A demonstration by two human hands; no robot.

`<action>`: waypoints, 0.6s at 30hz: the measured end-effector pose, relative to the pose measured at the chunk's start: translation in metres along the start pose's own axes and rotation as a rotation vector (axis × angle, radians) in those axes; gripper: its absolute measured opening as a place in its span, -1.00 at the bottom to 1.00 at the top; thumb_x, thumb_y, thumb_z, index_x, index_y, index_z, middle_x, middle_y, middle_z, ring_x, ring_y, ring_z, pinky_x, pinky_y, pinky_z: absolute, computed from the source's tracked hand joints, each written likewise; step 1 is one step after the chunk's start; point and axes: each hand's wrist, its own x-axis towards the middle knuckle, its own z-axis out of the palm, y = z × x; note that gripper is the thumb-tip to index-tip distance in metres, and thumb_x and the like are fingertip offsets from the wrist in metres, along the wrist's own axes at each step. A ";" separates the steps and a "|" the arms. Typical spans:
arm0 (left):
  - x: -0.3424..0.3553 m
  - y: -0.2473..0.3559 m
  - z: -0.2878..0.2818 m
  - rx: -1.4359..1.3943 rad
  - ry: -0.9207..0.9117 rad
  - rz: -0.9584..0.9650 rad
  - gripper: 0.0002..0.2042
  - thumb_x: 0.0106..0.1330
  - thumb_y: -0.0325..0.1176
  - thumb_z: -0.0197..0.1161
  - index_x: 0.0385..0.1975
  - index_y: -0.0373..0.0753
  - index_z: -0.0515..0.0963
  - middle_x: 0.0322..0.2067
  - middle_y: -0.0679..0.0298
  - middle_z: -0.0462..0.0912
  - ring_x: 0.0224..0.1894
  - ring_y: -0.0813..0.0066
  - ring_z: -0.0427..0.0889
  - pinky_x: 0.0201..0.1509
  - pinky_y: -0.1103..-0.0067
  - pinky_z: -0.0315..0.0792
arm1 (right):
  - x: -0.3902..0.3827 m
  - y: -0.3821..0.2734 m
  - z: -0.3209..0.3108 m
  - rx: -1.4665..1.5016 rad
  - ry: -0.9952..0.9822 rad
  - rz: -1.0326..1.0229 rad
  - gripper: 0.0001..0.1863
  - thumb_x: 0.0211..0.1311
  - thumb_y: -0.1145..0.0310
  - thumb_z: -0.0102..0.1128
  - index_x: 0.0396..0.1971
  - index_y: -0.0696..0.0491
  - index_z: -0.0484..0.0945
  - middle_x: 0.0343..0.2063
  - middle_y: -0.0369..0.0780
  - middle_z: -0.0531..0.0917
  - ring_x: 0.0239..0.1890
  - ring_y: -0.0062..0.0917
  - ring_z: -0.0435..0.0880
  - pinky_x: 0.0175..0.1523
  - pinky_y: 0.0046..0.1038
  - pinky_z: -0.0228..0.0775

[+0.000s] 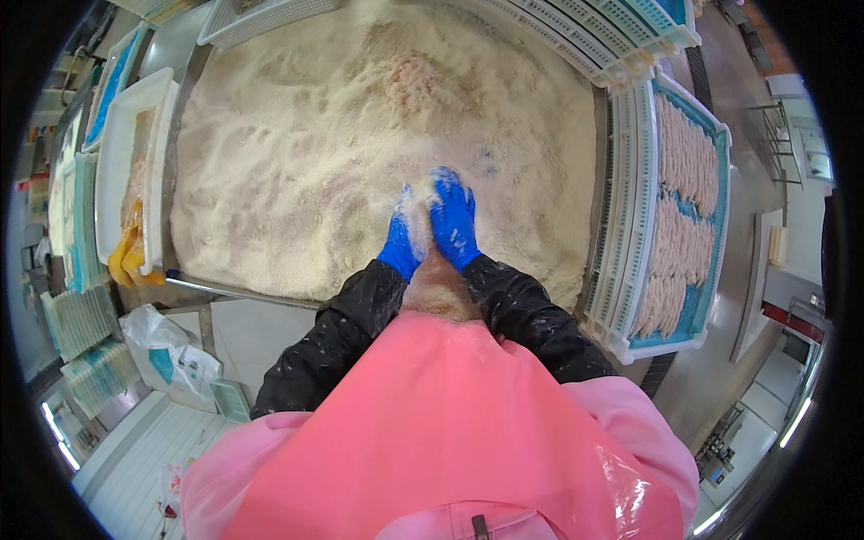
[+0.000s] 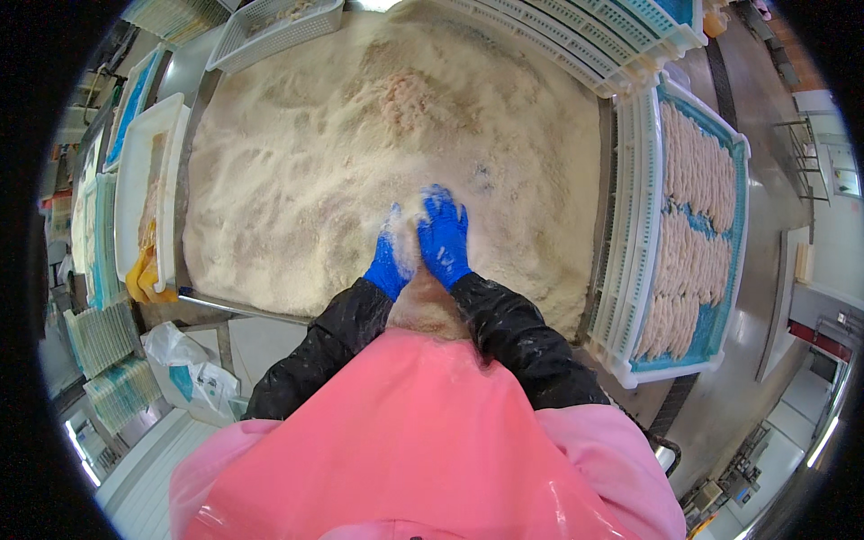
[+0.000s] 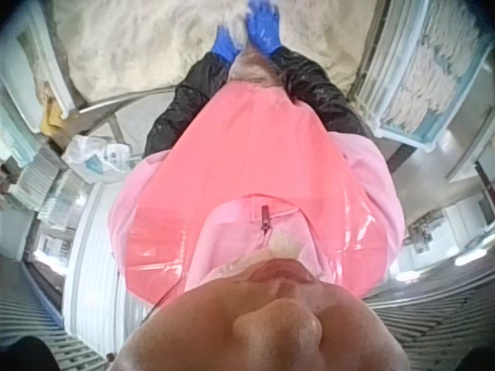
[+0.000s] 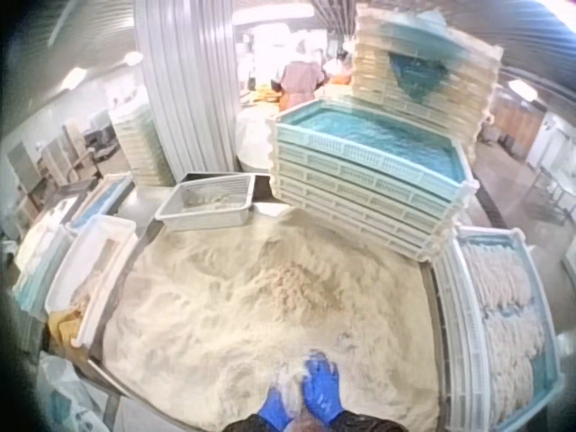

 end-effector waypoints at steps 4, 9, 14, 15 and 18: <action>-0.023 0.030 0.081 0.019 0.039 -0.162 -0.49 0.43 0.05 -0.27 0.17 -0.17 0.29 -0.02 0.15 0.49 0.00 0.28 0.46 0.17 0.36 0.32 | -0.006 -0.006 0.035 -0.122 0.002 0.028 -0.59 0.22 0.24 -0.03 0.06 0.03 0.40 0.05 -0.11 0.47 0.13 -0.26 0.37 0.18 -0.18 0.11; -0.032 0.052 0.048 -0.350 -0.262 -0.065 -0.50 0.38 0.08 -0.19 0.00 -0.24 0.37 -0.05 0.11 0.46 -0.06 0.17 0.44 0.09 0.27 0.32 | 0.099 0.061 -0.006 -0.629 0.182 -0.250 -0.82 0.21 0.30 0.00 -0.30 0.03 0.54 -0.25 -0.08 0.60 -0.22 -0.24 0.58 -0.18 -0.26 0.38; -0.039 0.059 0.047 0.862 -0.081 0.221 -0.73 0.41 -0.25 -0.15 -0.10 -0.27 0.40 -0.13 0.13 0.48 -0.07 0.27 0.46 0.08 0.49 0.32 | 0.191 0.134 -0.014 0.323 0.207 0.214 -0.52 0.22 0.19 0.13 0.00 0.23 0.44 -0.04 -0.04 0.56 0.01 -0.31 0.53 0.13 -0.38 0.31; -0.040 0.060 0.036 0.998 -0.084 0.257 -0.74 0.41 -0.30 -0.13 -0.07 -0.28 0.40 -0.12 0.13 0.50 -0.07 0.29 0.47 0.08 0.51 0.33 | 0.194 0.125 -0.017 0.430 0.065 0.233 -0.50 0.19 0.19 0.17 0.02 0.24 0.43 -0.06 -0.09 0.58 -0.01 -0.39 0.54 0.12 -0.41 0.31; -0.058 0.064 0.046 0.575 0.147 0.197 -0.73 0.37 -0.45 -0.05 0.02 -0.30 0.41 -0.10 0.18 0.55 -0.03 0.38 0.51 0.12 0.55 0.34 | 0.187 0.090 -0.037 0.680 -0.270 0.543 -0.52 0.16 0.21 0.22 0.01 0.19 0.44 -0.06 -0.20 0.56 -0.06 -0.52 0.51 0.04 -0.48 0.35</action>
